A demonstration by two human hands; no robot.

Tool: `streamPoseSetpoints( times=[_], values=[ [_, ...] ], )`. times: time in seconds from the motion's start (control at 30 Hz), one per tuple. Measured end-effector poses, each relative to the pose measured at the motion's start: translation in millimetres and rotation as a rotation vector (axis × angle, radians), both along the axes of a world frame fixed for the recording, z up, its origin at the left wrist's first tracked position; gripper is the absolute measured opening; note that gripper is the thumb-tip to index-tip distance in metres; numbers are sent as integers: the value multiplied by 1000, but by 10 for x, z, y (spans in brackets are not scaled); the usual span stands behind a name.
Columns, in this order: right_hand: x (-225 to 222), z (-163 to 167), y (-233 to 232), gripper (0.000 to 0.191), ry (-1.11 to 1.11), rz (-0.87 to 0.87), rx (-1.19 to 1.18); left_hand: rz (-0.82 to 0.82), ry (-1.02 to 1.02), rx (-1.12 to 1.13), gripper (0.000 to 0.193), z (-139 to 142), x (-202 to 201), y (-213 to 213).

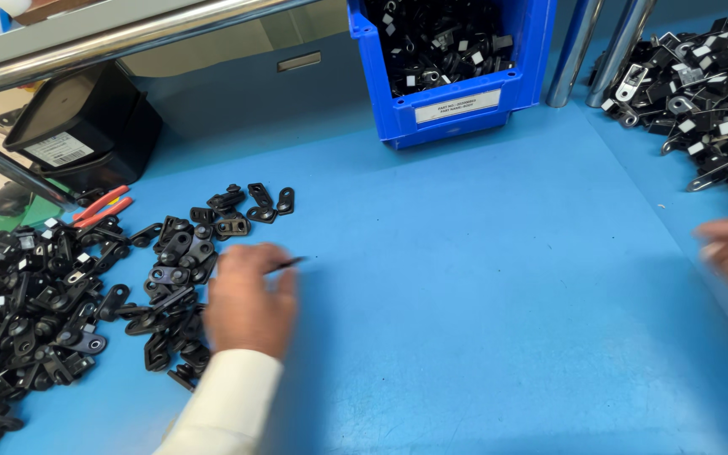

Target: The person repeatedly picks small black plastic housings and metal clips from piles on a blue workbench, aligns and presses them together by hand, and places the assembled units into a blue bin. The process is repeated continuously with no tools used.

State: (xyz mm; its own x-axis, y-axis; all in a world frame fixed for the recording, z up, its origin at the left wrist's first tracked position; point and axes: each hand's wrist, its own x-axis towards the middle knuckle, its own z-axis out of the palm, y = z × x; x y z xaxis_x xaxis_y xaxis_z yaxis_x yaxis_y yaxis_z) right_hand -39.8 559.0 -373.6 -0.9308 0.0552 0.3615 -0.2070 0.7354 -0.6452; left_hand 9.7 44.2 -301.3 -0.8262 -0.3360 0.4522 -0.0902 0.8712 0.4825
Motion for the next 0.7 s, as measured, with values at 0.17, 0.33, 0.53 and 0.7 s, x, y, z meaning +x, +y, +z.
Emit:
streamPoseSetpoints(
  times=[0.17,0.33,0.53,0.7],
  values=[
    [-551,517,42,44,-43,-198,158,-440,91,70,12,-97,111,1025],
    [-615,912,-243,41,-29,-295,397,-676,0,155,16,-55,274,1648],
    [-734,967,-303,25,-92,-139,291,-531,-234,562,39,49,439,1579],
    [-800,713,-217,23,-19,-66,185,-322,-405,706,31,205,355,1586]
  ],
)
